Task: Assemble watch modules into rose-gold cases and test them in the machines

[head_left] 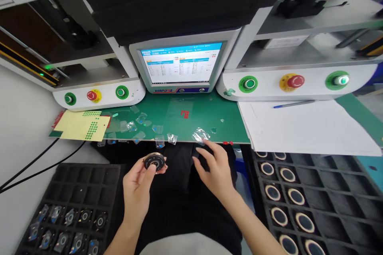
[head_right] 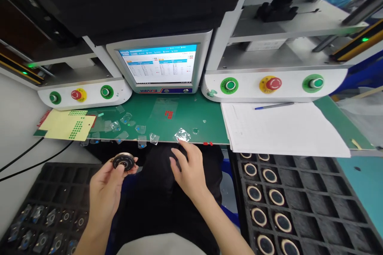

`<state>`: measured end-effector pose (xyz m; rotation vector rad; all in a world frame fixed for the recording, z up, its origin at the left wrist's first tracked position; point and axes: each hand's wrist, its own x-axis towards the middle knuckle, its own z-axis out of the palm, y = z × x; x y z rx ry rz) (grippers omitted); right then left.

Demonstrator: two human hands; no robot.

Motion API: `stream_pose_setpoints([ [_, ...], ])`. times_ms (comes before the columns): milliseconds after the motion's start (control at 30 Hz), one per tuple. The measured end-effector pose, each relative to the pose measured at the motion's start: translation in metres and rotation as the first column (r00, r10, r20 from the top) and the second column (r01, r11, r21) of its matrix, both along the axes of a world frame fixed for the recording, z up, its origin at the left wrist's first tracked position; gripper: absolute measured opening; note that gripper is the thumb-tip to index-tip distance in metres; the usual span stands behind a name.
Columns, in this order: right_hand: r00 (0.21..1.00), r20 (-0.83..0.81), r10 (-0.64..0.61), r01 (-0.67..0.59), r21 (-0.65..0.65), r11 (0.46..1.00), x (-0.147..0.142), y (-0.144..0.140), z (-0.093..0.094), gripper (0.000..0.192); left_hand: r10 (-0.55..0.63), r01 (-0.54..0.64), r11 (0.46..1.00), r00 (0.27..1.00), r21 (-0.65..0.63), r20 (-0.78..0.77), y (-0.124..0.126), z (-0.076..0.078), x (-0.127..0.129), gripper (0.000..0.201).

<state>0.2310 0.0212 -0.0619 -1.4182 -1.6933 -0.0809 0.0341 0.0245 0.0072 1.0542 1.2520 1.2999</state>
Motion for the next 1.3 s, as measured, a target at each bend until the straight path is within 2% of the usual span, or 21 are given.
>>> stream_pose_setpoints([
  [133,0.99,0.127,0.063,-0.066,0.022,0.998,-0.026,0.033,-0.023,0.021,0.026,-0.02,0.995,0.997,-0.093,0.069,-0.003,0.001,-0.003,0.024],
  [233,0.984,0.161,0.081,-0.094,0.073,0.993,-0.04,0.051,-0.029,0.016,0.043,-0.025,0.987,0.994,-0.16,0.105,-0.004,0.004,-0.005,0.028],
  [300,0.986,0.146,0.087,-0.104,0.116,0.988,-0.043,0.057,-0.028,0.014,0.014,0.01,0.981,0.992,-0.194,0.127,-0.003,0.006,-0.006,0.03],
  [400,0.994,0.069,0.082,-0.093,0.165,0.982,-0.039,0.054,-0.016,0.012,-0.035,0.073,0.97,0.986,-0.231,0.162,-0.003,0.007,-0.006,0.03],
  [567,0.994,-0.073,0.076,-0.06,0.203,0.977,-0.022,0.019,0.027,0.014,-0.122,0.192,0.93,0.966,-0.313,0.229,-0.001,0.01,0.001,0.038],
  [633,0.991,-0.064,0.121,-0.105,0.21,0.972,-0.013,0.004,0.043,0.015,-0.194,0.279,0.894,0.947,-0.35,0.257,0.0,0.011,0.005,0.043],
  [733,0.969,0.062,0.241,-0.248,0.188,0.95,-0.002,-0.011,0.058,0.014,-0.323,0.425,0.808,0.899,-0.408,0.295,0.0,0.012,0.009,0.051],
  [833,0.901,0.214,0.377,-0.415,0.17,0.894,0.008,-0.015,0.063,0.017,-0.398,0.499,0.744,0.865,-0.444,0.306,-0.003,0.012,0.012,0.059],
  [933,0.818,0.329,0.471,-0.532,0.124,0.838,0.013,-0.015,0.061,0.021,-0.425,0.526,0.733,0.849,-0.432,0.313,-0.007,0.012,0.013,0.064],
  [1067,0.78,0.381,0.496,-0.563,0.079,0.823,0.017,-0.016,0.058,0.025,-0.474,0.564,0.73,0.825,-0.387,0.307,-0.008,0.014,0.013,0.068],
  [1300,0.764,0.381,0.52,-0.578,0.047,0.814,0.021,-0.014,0.066,0.027,-0.495,0.549,0.745,0.836,-0.38,0.237,-0.007,0.017,0.014,0.05],
])
